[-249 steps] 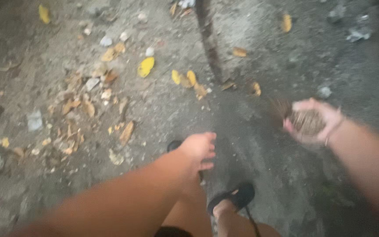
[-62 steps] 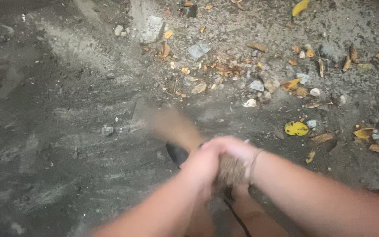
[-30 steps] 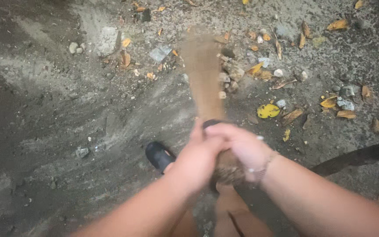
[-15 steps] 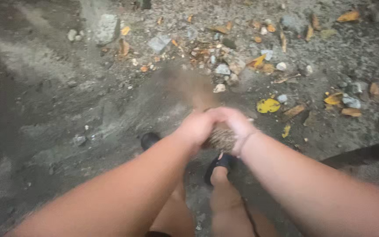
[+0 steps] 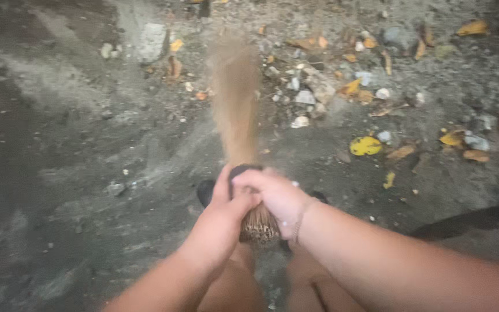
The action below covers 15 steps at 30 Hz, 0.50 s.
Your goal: The person sweeps dirt, debris, and fallen leaves along the ground using a handheld broom.
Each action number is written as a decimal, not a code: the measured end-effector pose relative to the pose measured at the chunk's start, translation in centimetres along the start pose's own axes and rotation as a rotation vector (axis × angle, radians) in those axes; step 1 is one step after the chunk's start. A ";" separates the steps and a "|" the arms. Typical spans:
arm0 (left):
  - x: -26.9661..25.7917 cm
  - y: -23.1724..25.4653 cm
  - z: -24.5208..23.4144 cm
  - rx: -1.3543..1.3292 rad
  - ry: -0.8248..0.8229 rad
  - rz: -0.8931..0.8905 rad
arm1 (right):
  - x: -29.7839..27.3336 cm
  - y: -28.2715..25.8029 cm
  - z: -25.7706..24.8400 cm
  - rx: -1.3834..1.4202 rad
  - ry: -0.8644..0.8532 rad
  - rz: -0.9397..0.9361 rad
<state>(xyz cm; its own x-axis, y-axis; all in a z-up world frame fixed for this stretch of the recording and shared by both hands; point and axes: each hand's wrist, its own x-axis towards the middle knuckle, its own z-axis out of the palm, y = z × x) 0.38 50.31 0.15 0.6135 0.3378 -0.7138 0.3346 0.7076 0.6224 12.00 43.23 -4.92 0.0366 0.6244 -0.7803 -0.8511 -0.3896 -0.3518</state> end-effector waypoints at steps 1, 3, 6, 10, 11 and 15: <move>-0.7 0.4 -0.8 -0.010 0.141 -0.103 | 0.9 0.1 1.1 0.001 -0.009 0.004; -0.6 0.9 -2.6 -0.030 0.296 -0.185 | 3.5 -0.1 3.0 0.035 -0.166 0.456; 2.2 1.4 -4.5 -0.144 0.409 -0.251 | 8.0 -0.6 4.5 -0.127 -0.213 0.604; 8.7 3.2 -5.2 -0.028 0.231 -0.346 | 10.5 -2.4 1.9 0.023 0.015 0.345; 10.7 3.9 -4.5 0.092 0.136 -0.366 | 10.0 -3.1 0.6 0.112 0.144 0.283; 13.8 6.0 -2.0 0.204 -0.187 -0.298 | 7.1 -5.0 -1.2 0.229 0.057 -0.087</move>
<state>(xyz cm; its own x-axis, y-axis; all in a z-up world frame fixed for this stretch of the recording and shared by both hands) 9.45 60.42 -6.64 0.5812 0.0043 -0.8138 0.6411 0.6135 0.4611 17.14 48.75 -9.33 0.1386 0.6073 -0.7823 -0.9398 -0.1685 -0.2973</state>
